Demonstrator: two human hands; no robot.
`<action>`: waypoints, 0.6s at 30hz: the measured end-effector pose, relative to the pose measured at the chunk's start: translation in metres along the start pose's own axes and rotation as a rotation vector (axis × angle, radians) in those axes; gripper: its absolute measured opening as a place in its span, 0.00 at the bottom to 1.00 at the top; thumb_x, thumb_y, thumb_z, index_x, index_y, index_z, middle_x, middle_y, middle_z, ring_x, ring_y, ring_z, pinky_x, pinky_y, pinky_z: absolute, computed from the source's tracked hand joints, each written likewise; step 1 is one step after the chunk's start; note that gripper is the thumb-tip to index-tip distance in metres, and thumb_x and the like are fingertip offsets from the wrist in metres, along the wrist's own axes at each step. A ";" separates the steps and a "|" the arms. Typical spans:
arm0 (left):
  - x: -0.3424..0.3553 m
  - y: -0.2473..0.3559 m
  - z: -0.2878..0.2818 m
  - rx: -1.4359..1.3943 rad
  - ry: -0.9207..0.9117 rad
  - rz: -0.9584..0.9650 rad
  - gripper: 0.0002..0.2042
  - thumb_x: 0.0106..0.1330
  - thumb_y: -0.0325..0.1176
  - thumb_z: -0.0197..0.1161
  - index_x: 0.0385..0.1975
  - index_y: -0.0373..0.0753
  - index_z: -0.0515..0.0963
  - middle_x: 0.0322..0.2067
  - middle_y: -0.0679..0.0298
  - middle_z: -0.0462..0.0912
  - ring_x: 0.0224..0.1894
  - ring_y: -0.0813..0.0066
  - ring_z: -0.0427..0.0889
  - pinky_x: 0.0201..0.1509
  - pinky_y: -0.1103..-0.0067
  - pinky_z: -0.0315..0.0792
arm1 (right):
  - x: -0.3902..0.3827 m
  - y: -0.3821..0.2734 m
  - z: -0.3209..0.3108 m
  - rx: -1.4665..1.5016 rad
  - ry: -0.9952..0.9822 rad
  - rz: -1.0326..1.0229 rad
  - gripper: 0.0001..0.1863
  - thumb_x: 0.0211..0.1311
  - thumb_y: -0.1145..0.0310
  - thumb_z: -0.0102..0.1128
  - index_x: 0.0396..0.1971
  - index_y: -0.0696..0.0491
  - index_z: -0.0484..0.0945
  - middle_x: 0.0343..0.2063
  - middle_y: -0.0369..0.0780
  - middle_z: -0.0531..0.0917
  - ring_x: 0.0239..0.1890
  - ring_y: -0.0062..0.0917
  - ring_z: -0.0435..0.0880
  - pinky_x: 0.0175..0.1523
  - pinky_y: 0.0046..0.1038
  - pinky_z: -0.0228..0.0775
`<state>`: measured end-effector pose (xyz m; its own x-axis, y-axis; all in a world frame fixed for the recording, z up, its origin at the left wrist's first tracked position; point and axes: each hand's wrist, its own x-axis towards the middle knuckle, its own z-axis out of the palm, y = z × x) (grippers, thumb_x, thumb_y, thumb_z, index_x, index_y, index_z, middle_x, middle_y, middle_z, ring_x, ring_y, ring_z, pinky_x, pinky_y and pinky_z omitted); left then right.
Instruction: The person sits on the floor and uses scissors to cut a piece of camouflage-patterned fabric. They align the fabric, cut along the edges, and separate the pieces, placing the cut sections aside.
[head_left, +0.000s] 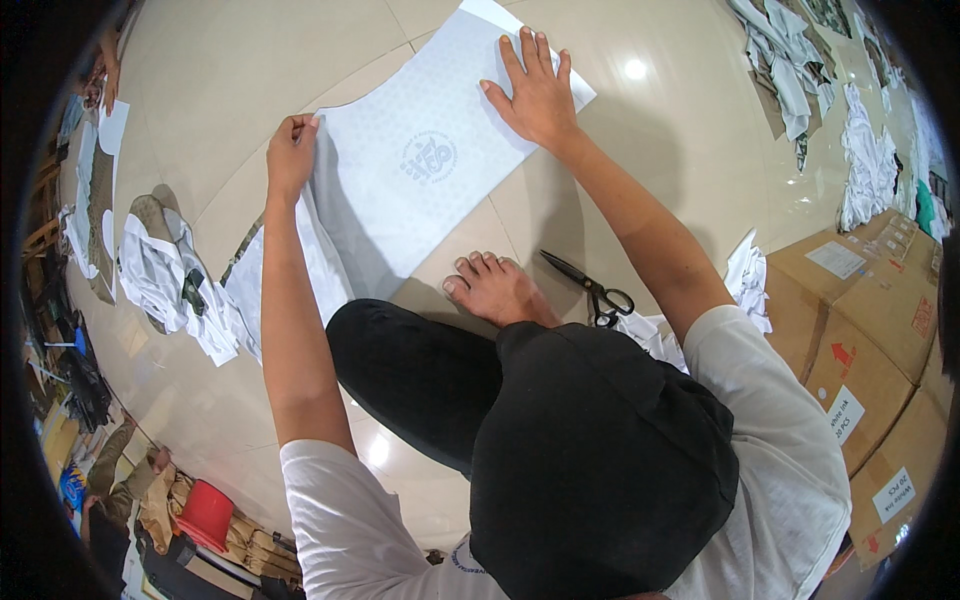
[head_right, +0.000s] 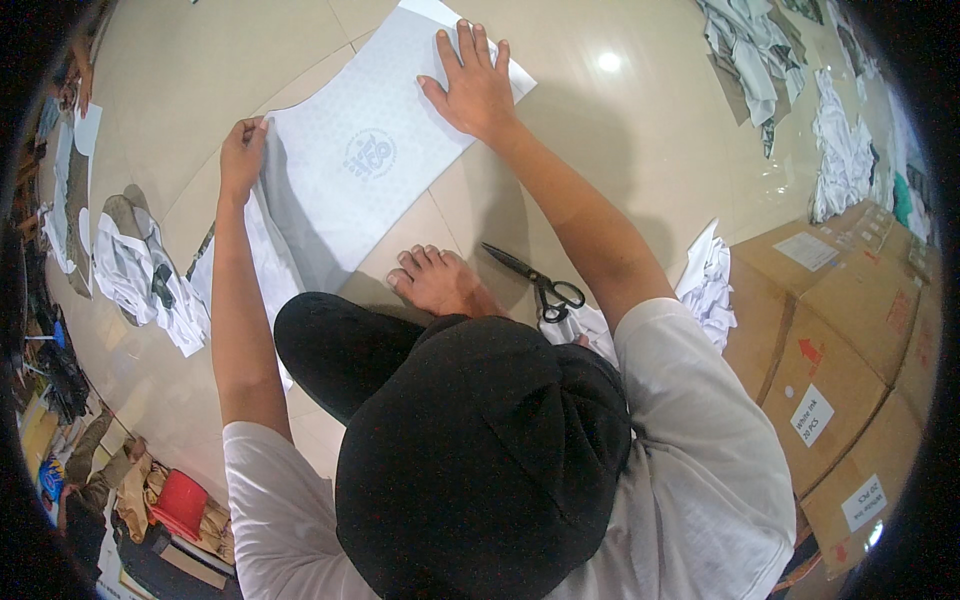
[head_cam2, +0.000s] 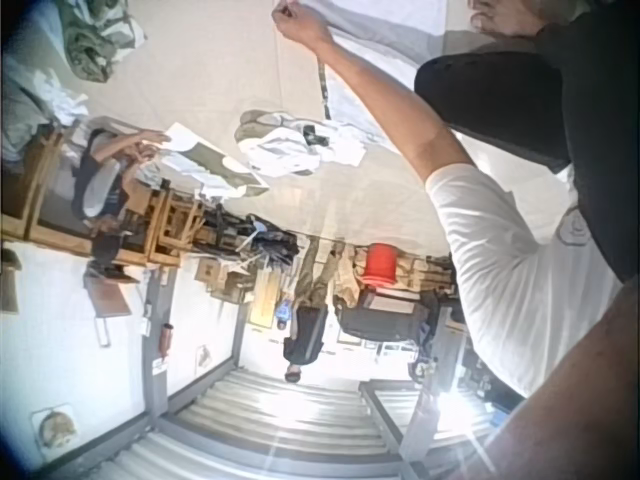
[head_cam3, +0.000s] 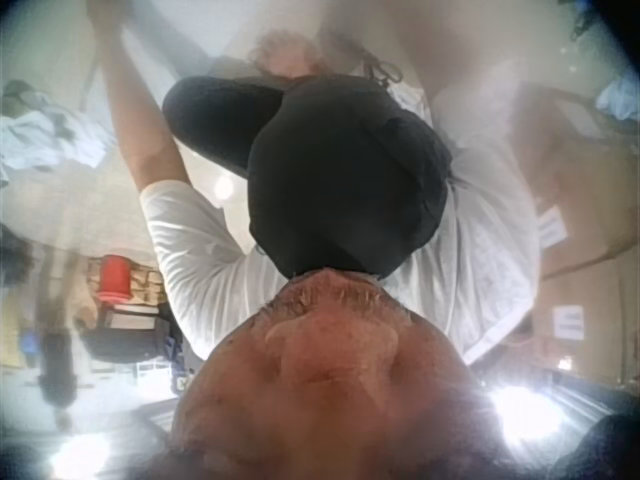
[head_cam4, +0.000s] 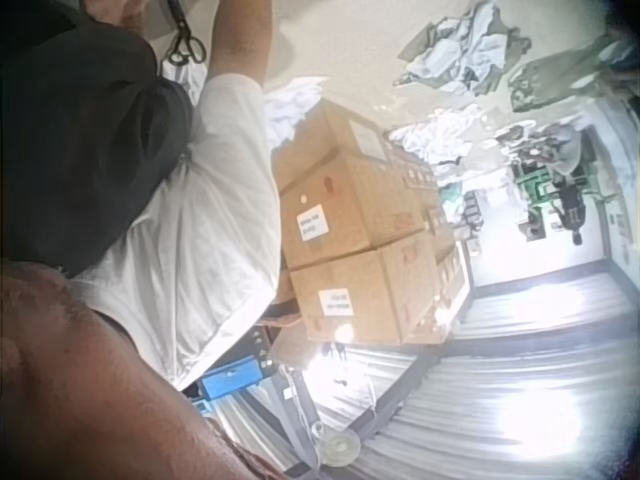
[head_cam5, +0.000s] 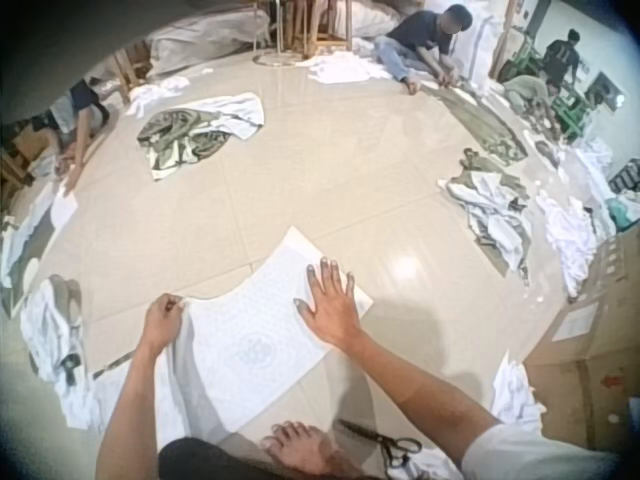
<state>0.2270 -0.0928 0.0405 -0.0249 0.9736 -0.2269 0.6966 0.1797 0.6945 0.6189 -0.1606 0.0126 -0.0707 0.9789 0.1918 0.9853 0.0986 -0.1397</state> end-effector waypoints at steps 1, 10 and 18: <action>0.002 0.001 0.000 -0.017 -0.018 -0.017 0.18 0.76 0.45 0.66 0.49 0.33 0.85 0.43 0.58 0.89 0.46 0.70 0.85 0.54 0.73 0.76 | 0.000 0.001 0.000 0.000 0.002 0.000 0.41 0.77 0.40 0.50 0.78 0.53 0.61 0.78 0.55 0.59 0.81 0.50 0.53 0.79 0.67 0.42; 0.003 -0.006 0.009 0.094 0.113 -0.050 0.19 0.75 0.47 0.67 0.45 0.33 0.86 0.39 0.56 0.90 0.44 0.69 0.86 0.54 0.73 0.77 | -0.001 0.001 0.000 0.043 0.029 -0.008 0.40 0.76 0.41 0.53 0.77 0.53 0.62 0.78 0.57 0.60 0.81 0.52 0.54 0.78 0.67 0.42; -0.001 0.004 0.013 0.255 0.158 0.089 0.14 0.76 0.44 0.64 0.42 0.38 0.81 0.38 0.55 0.89 0.41 0.55 0.87 0.49 0.66 0.79 | 0.000 0.003 0.002 0.060 0.039 -0.007 0.40 0.76 0.41 0.53 0.76 0.54 0.64 0.77 0.57 0.60 0.81 0.52 0.55 0.76 0.69 0.43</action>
<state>0.2390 -0.0947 0.0341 -0.0529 0.9973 -0.0504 0.8578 0.0712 0.5090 0.6215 -0.1604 0.0104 -0.0699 0.9706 0.2304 0.9735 0.1167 -0.1964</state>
